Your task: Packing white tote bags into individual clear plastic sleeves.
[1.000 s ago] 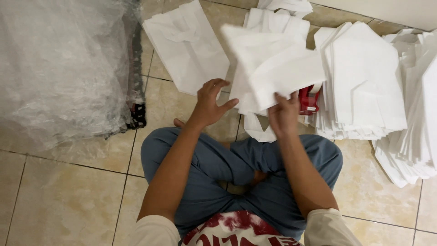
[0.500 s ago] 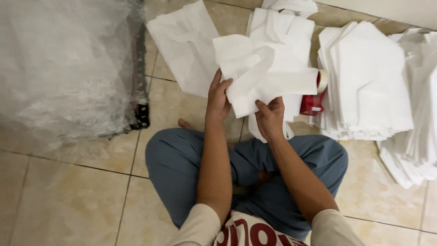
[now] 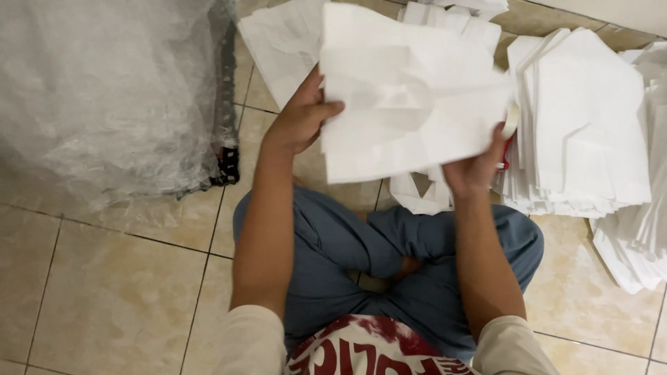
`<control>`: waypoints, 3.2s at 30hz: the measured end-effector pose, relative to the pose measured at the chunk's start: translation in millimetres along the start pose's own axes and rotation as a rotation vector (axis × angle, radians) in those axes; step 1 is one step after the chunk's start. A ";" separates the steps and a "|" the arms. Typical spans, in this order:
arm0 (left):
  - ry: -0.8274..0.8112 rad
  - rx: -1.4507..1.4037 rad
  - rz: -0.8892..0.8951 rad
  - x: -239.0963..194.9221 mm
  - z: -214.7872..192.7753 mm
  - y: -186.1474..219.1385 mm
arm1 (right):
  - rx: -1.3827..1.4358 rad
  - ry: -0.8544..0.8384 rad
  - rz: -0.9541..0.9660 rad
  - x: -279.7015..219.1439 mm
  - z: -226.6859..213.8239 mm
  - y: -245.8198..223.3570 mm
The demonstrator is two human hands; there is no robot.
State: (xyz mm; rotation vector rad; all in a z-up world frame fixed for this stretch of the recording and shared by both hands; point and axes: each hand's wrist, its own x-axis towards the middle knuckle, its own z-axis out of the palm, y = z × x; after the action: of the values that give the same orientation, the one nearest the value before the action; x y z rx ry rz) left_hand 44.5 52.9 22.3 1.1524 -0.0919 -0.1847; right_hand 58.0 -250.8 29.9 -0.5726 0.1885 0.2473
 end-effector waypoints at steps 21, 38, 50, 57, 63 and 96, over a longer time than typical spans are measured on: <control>0.065 0.335 -0.315 -17.2 -21.4 -6.8 | -0.855 0.304 0.170 -54.3 -106.9 -99.3; -0.135 0.363 -0.428 -11.8 12.6 1.9 | -1.045 -0.584 0.359 -40.0 -101.3 -141.7; -0.073 0.412 -0.491 7.8 12.3 -38.9 | -2.290 -0.606 -0.135 -49.5 68.0 -29.7; -0.055 0.363 -0.545 2.2 22.8 -30.9 | -2.512 -0.605 -0.069 -51.7 55.5 15.0; 0.116 0.229 -0.591 13.8 7.4 -66.0 | -2.498 -0.553 -0.400 -80.1 30.8 57.9; -0.194 1.507 -0.523 -27.0 29.9 -73.5 | -2.228 -1.082 0.198 -60.6 77.1 21.5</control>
State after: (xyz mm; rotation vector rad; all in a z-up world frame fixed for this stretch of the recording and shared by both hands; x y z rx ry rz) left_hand 5.8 2.3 -32.1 2.6538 -0.0957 -0.7700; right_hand 2.5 -201.3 97.3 -2.4829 -1.3109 0.9043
